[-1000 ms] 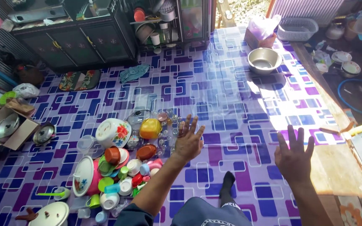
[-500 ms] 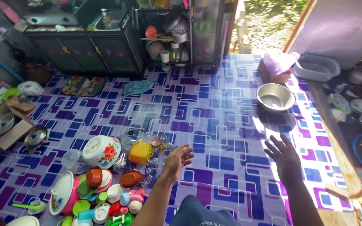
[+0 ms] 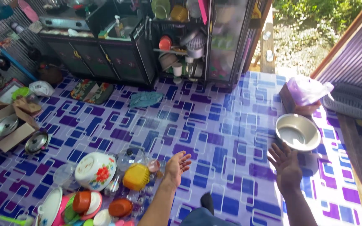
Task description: The recorder is repairing a wooden floor by measuring, aligning with string, and sawing wooden planks.
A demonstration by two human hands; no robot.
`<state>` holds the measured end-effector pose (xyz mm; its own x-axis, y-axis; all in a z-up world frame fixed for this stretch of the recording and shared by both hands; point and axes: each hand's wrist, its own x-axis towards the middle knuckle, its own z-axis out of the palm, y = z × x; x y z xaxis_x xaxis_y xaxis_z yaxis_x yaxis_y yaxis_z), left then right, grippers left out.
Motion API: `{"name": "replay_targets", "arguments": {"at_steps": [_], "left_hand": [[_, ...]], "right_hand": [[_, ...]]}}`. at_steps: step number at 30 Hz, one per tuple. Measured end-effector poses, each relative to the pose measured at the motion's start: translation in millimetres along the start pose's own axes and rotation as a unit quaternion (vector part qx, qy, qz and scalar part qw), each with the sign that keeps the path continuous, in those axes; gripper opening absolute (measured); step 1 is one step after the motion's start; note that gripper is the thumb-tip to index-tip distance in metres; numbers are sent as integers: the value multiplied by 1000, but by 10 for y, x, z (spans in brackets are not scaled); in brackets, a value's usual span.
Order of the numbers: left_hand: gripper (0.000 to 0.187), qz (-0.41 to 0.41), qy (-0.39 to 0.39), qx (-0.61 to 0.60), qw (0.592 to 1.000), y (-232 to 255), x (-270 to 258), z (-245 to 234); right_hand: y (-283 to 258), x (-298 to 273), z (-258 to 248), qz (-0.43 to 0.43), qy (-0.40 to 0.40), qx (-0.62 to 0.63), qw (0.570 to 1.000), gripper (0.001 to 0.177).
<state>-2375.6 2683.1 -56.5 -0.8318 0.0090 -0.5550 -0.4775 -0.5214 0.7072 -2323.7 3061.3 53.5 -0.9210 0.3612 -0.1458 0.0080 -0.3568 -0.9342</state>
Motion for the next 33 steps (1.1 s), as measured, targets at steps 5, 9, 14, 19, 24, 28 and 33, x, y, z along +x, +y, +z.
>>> {"name": "replay_targets", "arguments": {"at_steps": [5,9,14,19,24,28,33], "left_hand": [[33,170,5,355,919,767,644,1051],[20,377,-49,622,685,685,1583,1366],[52,547,-77,654,516,1222,1723,2153],[59,518,-72,687,505,1406,2364,2579],[57,380,-92,672,629,1793,3076,3023],[59,293,-55,573,764,2090,3676,3341],[65,105,-22,141,984,2427,4424,3563]], "right_hand": [[-24,1151,81,-194,23,-455,869,36],[-29,1710,227,-169,50,-565,806,22],[46,2495,364,-401,-5,-648,647,41],[128,3477,420,-375,-26,-667,643,57],[143,4753,531,-373,-28,-626,684,66],[-84,5734,773,-370,-43,-601,707,71],[-268,6696,1307,-45,-180,-242,952,80]]}}
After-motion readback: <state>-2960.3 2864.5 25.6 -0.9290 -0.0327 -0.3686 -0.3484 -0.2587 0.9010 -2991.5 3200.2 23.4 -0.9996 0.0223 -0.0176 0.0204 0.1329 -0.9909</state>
